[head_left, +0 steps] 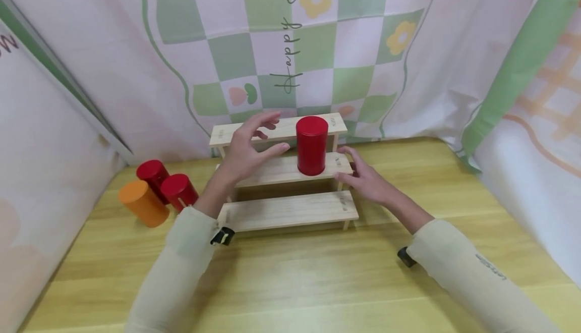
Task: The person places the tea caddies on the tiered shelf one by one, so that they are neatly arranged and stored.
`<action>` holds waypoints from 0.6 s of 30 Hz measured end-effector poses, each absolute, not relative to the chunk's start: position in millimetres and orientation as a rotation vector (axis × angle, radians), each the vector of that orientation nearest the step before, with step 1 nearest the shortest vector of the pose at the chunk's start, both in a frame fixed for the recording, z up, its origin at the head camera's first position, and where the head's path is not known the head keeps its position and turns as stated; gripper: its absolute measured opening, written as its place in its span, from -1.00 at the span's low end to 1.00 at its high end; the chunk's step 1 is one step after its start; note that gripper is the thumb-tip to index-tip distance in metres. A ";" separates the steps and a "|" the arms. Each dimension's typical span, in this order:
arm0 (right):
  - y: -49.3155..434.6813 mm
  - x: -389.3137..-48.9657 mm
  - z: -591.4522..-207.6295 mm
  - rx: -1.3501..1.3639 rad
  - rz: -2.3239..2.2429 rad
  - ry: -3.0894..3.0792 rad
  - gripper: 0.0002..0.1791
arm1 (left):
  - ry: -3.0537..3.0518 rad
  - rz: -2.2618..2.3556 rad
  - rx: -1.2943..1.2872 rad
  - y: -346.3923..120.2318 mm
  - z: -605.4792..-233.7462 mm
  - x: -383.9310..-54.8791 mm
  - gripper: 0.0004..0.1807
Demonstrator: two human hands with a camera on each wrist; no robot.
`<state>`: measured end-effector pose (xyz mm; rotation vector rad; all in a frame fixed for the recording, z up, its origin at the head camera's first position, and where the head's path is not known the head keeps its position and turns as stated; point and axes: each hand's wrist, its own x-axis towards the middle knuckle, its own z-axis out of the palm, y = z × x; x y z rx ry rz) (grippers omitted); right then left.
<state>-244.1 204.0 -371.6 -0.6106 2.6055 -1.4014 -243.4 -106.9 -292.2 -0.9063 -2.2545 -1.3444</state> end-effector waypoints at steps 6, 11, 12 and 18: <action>205.2 -243.6 -372.9 -0.603 -1.407 2.606 -0.27 | -2.193 -1.305 -0.906 -127.5 -296.2 -236.6 -0.40; 205.3 -244.1 -373.7 -0.605 -1.413 2.605 -0.27 | -2.181 -1.297 -0.881 -143.6 -299.3 -230.0 -0.43; 205.2 -244.2 -373.7 -0.606 -1.413 2.604 -0.27 | -2.191 -1.299 -0.871 -146.8 -299.9 -228.3 -0.43; 204.5 -244.5 -373.4 -0.602 -1.417 2.590 -0.28 | -2.279 -1.285 -0.806 -168.3 -301.5 -216.0 -0.43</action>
